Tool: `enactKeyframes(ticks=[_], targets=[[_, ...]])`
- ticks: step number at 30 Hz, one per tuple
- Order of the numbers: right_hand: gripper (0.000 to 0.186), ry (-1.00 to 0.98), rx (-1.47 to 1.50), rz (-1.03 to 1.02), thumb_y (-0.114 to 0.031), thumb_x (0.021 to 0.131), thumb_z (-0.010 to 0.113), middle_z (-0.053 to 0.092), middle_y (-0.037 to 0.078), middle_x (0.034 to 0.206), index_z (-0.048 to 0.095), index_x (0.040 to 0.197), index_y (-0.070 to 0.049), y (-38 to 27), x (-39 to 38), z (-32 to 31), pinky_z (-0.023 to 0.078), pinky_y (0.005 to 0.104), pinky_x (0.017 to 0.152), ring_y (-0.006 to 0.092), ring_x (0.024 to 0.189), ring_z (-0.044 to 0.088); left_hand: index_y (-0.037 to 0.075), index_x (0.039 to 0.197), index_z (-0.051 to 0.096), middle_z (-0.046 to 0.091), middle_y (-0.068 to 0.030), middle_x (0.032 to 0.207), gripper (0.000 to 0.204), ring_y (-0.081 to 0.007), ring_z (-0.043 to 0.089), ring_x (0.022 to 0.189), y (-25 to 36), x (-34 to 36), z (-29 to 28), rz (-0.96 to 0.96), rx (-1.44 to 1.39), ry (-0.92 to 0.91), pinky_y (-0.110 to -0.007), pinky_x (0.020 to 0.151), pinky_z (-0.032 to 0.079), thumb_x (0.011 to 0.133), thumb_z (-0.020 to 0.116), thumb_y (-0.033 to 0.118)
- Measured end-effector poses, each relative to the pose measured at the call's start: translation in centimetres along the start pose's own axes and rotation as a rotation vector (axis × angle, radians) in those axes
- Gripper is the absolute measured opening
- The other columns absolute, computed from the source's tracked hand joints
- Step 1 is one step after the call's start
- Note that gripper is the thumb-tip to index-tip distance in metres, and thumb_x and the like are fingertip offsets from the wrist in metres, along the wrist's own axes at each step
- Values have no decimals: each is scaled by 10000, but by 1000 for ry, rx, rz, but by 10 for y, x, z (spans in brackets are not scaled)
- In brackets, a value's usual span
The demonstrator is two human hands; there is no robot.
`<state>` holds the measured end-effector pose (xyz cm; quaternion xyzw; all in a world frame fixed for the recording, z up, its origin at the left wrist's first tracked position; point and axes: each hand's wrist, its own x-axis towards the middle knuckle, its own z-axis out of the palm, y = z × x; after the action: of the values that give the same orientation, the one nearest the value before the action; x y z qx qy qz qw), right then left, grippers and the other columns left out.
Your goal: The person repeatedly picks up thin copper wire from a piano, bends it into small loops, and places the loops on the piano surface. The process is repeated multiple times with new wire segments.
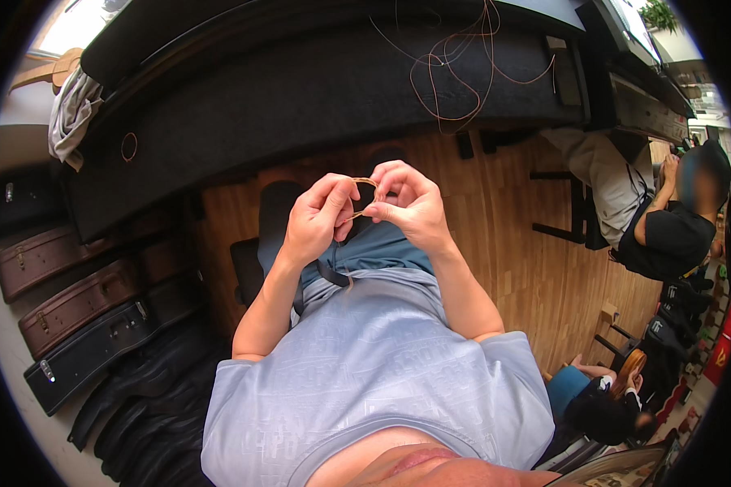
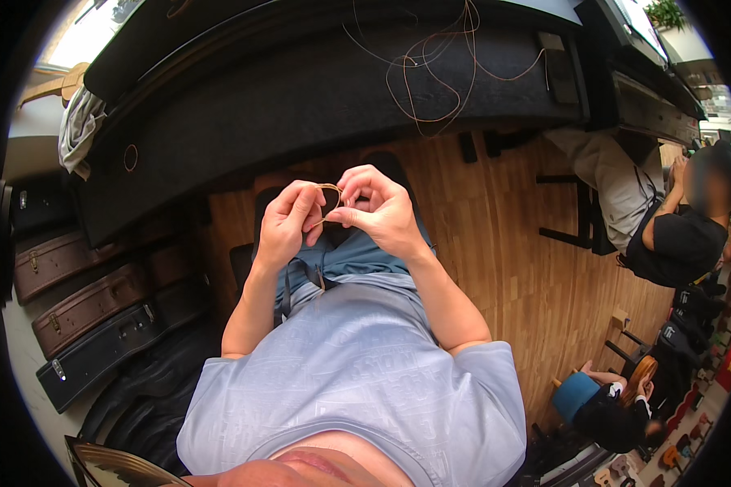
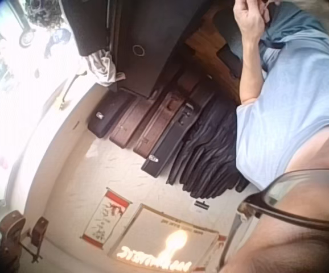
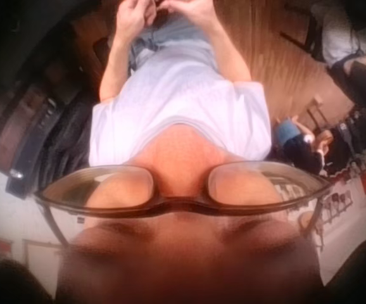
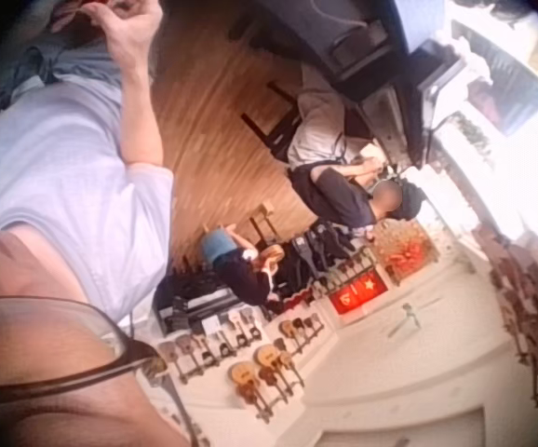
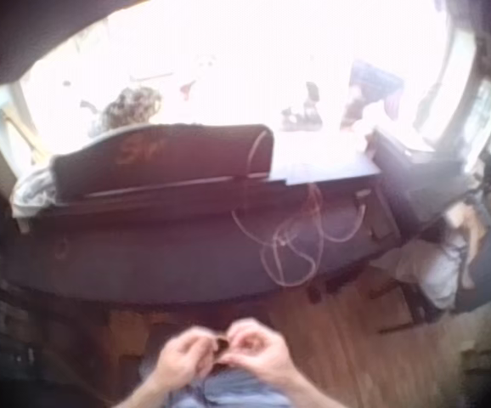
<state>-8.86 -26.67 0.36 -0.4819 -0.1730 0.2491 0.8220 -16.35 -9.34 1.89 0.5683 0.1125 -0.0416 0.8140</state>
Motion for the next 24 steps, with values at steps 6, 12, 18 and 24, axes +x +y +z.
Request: enactKeyframes(ticks=[6, 12, 18, 24], targets=[[180, 54, -126, 183, -2, 919, 689, 722, 89, 989, 700, 1097, 20, -9, -2, 9, 589, 249, 688, 110, 803, 675, 32, 981, 606, 459, 13, 608, 286, -71, 473, 483, 4, 0, -2, -6, -58, 13, -228, 449, 386, 1074, 495, 278], [172, 201, -497, -109, -34, 925, 688, 735, 79, 926, 727, 1092, -23, 2, -1, 16, 575, 243, 701, 108, 777, 693, 37, 975, 624, 504, 14, 609, 282, -61, 496, 488, 8, -1, 8, -35, -31, 56, -224, 447, 393, 1070, 502, 273], [166, 13, -708, 87, -116, 902, 742, 735, 72, 890, 741, 1021, -1, -16, 1, 7, 520, 228, 629, 79, 727, 665, 52, 912, 664, 431, 80, 611, 291, -17, 356, 535, 11, 0, -7, -36, 122, 112, -195, 489, 271, 1053, 545, 278], [167, 37, -498, 351, -147, 907, 748, 718, 37, 837, 733, 979, 2, -25, 1, 8, 516, 224, 617, 64, 722, 643, 43, 890, 663, 398, 88, 620, 306, -5, 308, 566, 15, -2, -2, 38, 202, 149, -210, 513, 243, 1048, 550, 279]])
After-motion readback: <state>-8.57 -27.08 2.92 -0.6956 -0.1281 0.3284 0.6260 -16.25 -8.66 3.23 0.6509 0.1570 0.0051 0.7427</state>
